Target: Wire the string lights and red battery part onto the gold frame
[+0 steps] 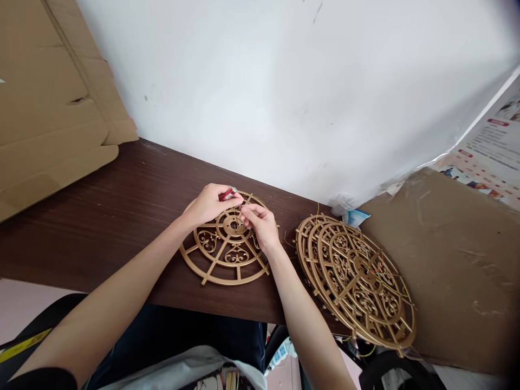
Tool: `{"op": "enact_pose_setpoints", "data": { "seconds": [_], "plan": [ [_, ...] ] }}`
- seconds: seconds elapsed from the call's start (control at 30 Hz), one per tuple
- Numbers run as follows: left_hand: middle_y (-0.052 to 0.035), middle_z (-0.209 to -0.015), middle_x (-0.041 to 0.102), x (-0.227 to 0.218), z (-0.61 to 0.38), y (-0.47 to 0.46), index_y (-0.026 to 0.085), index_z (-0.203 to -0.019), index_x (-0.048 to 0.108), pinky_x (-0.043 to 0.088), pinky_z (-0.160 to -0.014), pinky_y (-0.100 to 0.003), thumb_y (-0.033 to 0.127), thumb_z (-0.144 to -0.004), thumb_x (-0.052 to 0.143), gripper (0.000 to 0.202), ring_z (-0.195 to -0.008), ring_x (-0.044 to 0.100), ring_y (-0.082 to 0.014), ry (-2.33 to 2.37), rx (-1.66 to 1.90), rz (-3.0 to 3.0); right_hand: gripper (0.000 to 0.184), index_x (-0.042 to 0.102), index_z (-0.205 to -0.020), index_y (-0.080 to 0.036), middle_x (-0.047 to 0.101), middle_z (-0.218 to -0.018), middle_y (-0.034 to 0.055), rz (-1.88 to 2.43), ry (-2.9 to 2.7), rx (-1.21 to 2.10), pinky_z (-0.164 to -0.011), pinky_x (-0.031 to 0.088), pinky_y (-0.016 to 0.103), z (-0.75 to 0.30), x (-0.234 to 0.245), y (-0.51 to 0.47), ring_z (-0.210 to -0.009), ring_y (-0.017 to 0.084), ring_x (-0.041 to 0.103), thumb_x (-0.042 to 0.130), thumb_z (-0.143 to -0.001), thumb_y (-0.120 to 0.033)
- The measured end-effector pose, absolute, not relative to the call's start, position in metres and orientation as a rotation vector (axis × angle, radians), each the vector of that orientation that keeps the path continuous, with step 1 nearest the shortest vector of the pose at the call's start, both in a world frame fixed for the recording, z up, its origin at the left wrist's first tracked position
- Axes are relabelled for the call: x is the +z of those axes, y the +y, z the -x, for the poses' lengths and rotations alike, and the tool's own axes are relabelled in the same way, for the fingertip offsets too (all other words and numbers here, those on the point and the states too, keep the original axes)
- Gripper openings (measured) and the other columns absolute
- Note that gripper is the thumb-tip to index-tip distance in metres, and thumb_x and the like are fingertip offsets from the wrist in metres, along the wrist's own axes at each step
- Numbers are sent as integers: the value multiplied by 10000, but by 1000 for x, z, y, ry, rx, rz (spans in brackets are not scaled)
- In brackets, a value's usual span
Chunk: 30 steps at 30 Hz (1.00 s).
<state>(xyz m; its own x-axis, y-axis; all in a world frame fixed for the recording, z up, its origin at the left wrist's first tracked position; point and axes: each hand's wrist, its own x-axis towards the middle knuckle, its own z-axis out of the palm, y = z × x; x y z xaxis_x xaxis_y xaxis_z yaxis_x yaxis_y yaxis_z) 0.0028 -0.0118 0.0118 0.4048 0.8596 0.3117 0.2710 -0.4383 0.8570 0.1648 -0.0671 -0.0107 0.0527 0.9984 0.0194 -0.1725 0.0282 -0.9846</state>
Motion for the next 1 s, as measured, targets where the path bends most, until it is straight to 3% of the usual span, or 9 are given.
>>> {"op": "enact_pose_setpoints", "data": {
  "seconds": [0.2, 0.47, 0.67, 1.0],
  "plan": [
    [-20, -686, 670, 10, -6, -13, 141, -846, 745, 381, -557, -238, 422, -755, 677, 303, -591, 533, -128, 929, 990, -1918, 267, 696, -719, -170, 643, -640, -13, 1098, -1043, 1176, -497, 333, 219, -164, -11, -67, -517, 73, 463, 790, -642, -408],
    [-31, -721, 692, 15, -6, -16, 138, -828, 743, 382, -564, -237, 412, -763, 662, 293, -594, 525, -123, 937, 999, -1899, 271, 699, -712, -169, 628, -607, -19, 1124, -1049, 1150, -475, 305, 220, -163, -9, -68, -492, 69, 431, 797, -641, -412],
    [-19, -667, 666, 14, -6, -15, 131, -829, 750, 366, -555, -239, 429, -750, 671, 318, -576, 504, -121, 992, 1021, -1895, 303, 700, -759, -172, 634, -632, -10, 1079, -1045, 1124, -488, 330, 222, -163, -11, -67, -505, 74, 464, 736, -720, -471],
    [-39, -711, 703, 10, -6, -14, 135, -846, 751, 407, -577, -245, 445, -753, 661, 336, -619, 565, -147, 1011, 1030, -1963, 342, 697, -778, -160, 618, -615, -11, 1117, -968, 1105, -497, 338, 228, -165, -13, -64, -506, 77, 447, 692, -722, -498]
  ]
}}
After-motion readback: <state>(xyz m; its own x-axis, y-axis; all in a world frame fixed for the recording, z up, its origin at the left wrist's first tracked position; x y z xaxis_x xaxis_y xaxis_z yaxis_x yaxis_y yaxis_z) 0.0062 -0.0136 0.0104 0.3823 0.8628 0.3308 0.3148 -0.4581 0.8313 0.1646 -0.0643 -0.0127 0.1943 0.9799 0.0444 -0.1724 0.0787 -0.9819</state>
